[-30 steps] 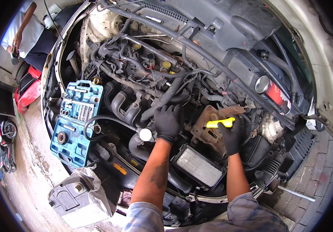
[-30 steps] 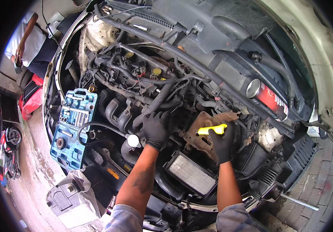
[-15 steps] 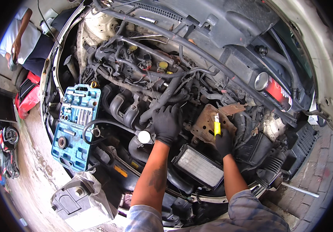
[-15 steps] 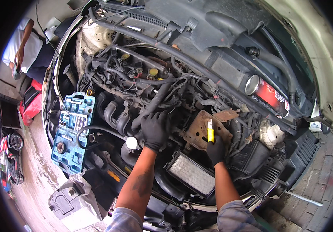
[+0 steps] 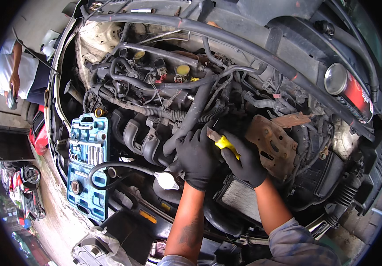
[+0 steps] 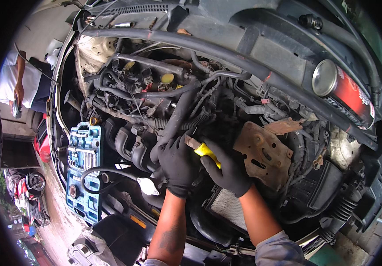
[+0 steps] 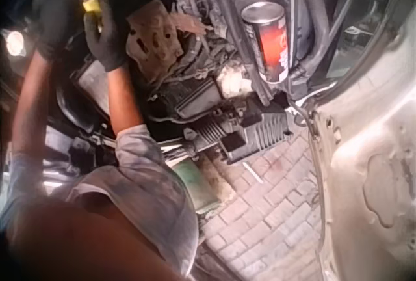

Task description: The person works on a car engine while wearing gloves. They use a utility knife to cut a wire and then manipulate a small plastic connector.

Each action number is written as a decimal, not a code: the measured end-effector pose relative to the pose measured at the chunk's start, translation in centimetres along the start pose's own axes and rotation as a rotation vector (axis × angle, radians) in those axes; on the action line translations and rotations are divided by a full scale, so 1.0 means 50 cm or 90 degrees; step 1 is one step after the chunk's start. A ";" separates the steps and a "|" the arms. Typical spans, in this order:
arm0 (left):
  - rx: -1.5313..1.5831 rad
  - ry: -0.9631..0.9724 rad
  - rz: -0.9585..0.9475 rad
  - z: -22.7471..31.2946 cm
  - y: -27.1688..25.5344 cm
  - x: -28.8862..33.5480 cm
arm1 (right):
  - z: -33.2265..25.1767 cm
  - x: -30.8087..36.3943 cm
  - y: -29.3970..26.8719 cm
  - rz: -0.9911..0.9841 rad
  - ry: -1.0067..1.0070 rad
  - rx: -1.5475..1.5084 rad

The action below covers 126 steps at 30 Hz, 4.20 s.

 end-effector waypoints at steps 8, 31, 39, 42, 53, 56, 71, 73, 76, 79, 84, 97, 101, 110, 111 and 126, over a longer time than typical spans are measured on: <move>-0.027 -0.017 0.013 0.006 0.003 0.001 | 0.068 -0.029 0.003 -0.036 -0.009 -0.012; 0.023 0.028 0.015 0.012 -0.014 -0.001 | 0.113 0.001 -0.049 0.038 0.067 -0.074; 0.008 0.035 -0.006 0.020 -0.010 -0.004 | 0.112 0.011 0.010 -0.061 0.123 -0.127; 0.010 0.043 -0.011 0.021 -0.007 -0.003 | 0.081 -0.004 0.003 -0.039 0.080 -0.147; -0.015 0.046 -0.032 0.019 -0.005 -0.002 | 0.067 -0.018 0.002 -0.032 0.083 -0.133; -0.012 0.051 -0.016 0.022 -0.003 -0.001 | 0.092 -0.013 0.002 -0.022 0.109 -0.122; 0.039 0.077 -0.014 0.024 -0.005 0.000 | 0.051 -0.009 -0.009 -0.014 0.031 -0.211; 0.015 0.085 -0.010 0.023 -0.001 0.003 | 0.031 -0.021 -0.002 -0.006 -0.023 -0.166; 0.005 0.088 -0.002 0.022 -0.002 0.003 | 0.039 -0.021 0.010 -0.028 0.029 -0.143; 0.021 0.086 -0.015 0.021 -0.001 0.003 | 0.061 -0.017 0.033 -0.033 0.141 -0.339; 0.028 0.099 -0.017 0.019 -0.001 0.006 | 0.060 -0.027 0.044 -0.059 0.160 -0.453; 0.018 0.082 -0.033 0.029 -0.014 0.001 | 0.072 -0.027 0.045 -0.014 0.214 -0.534; -0.005 0.105 -0.026 0.024 0.002 0.007 | 0.061 -0.017 0.026 0.011 0.221 -0.434; 0.021 0.093 -0.040 0.035 -0.014 -0.008 | 0.037 -0.031 -0.002 0.023 0.132 -0.262; 0.022 0.088 -0.039 0.033 -0.011 -0.006 | 0.041 -0.027 -0.001 0.028 0.152 -0.271; 0.054 0.076 -0.043 0.017 -0.014 0.002 | 0.064 -0.013 -0.146 0.201 0.200 -0.293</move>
Point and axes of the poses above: each hand's wrist, its own x-axis away from the middle knuckle, its own y-axis out of the palm, z = x × y, the point moved 10 cm from there along -x, towards the middle knuckle, and after that the axes turned 12 degrees about -x, right-handed, at the moved point
